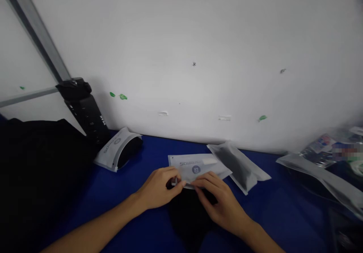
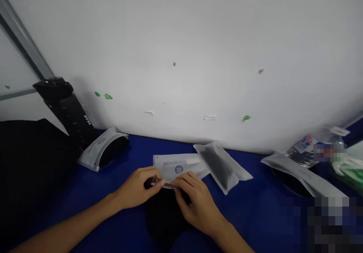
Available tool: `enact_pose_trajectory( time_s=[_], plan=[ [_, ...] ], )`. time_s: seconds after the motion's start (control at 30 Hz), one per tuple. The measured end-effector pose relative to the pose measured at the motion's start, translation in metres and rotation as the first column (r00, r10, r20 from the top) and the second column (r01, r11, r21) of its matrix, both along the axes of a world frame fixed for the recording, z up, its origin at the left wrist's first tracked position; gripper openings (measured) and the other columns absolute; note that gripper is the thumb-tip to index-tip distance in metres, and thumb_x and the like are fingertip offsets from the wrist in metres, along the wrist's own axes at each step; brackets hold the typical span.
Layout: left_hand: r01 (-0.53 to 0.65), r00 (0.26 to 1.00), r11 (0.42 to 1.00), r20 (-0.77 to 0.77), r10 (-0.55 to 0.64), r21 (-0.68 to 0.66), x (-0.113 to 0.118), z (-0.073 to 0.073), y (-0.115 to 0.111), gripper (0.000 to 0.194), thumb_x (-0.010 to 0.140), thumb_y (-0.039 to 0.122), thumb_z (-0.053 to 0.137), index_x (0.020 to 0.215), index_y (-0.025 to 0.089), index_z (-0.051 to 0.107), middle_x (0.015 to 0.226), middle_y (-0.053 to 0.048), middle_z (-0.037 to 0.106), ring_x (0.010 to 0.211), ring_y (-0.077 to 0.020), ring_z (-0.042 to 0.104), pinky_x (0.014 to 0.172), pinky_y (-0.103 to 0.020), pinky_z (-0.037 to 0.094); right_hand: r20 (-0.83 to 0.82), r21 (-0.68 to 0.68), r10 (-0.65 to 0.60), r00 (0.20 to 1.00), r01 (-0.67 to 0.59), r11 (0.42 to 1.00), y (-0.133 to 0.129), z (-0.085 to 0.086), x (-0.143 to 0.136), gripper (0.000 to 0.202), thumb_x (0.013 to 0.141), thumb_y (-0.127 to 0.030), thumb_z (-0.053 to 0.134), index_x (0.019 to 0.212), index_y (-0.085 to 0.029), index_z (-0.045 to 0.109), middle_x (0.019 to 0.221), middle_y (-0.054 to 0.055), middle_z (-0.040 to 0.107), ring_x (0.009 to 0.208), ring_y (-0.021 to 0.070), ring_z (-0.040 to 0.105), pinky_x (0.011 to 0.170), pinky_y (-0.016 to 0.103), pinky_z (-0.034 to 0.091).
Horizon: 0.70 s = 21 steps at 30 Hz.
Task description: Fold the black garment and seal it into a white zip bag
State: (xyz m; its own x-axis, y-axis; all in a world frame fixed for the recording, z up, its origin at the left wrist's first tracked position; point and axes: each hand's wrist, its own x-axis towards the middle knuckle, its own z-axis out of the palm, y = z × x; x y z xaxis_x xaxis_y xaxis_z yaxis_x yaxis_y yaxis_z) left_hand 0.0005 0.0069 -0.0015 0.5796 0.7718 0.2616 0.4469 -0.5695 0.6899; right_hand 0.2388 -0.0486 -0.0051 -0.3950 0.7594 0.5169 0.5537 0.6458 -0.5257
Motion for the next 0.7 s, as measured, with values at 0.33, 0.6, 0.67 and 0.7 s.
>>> enact_pose_trajectory(
  time_s=[0.33,0.6,0.67,0.7],
  plan=[
    [0.018,1.0,1.0,-0.01,-0.018,0.008,0.0007,0.0027,0.0005,0.02,0.1,0.032,0.062,0.084,0.021,0.066,0.079,0.0,0.066,0.072,-0.0155,0.06,0.069,-0.027,0.045,-0.003,0.004,0.007,1.0,-0.007,1.0,0.0009,-0.0003,0.0006,0.032,0.103,-0.009,0.055,0.122,-0.028,0.072,0.101,0.006,0.074,0.095,0.0236,0.068,0.08,0.039,0.059],
    [0.029,0.999,0.999,-0.032,-0.03,-0.013,-0.0003,0.0043,0.0003,0.016,0.1,0.031,0.062,0.087,0.021,0.065,0.081,0.001,0.066,0.074,-0.0148,0.06,0.071,-0.027,0.043,0.011,-0.019,0.017,1.0,-0.017,1.0,0.0012,-0.0019,0.0015,0.031,0.104,-0.01,0.054,0.122,-0.028,0.072,0.102,0.006,0.073,0.096,0.0244,0.068,0.082,0.04,0.06],
    [0.035,0.998,0.999,-0.042,-0.036,-0.023,-0.0003,0.005,0.0003,0.017,0.1,0.031,0.062,0.087,0.022,0.065,0.082,0.002,0.065,0.074,-0.0145,0.06,0.071,-0.026,0.043,0.014,-0.02,0.017,1.0,-0.017,1.0,0.0011,-0.0015,0.0014,0.031,0.104,-0.011,0.054,0.122,-0.028,0.072,0.101,0.006,0.073,0.096,0.0243,0.068,0.081,0.04,0.059],
    [0.037,0.998,0.999,-0.047,-0.039,-0.028,-0.0003,0.0054,0.0003,0.017,0.1,0.032,0.062,0.087,0.022,0.065,0.082,0.002,0.065,0.074,-0.0144,0.059,0.071,-0.026,0.043,0.013,-0.016,0.016,1.0,-0.016,1.0,0.0011,-0.001,0.0012,0.031,0.104,-0.011,0.054,0.121,-0.028,0.072,0.101,0.006,0.073,0.095,0.0244,0.068,0.081,0.04,0.059]
  ],
)
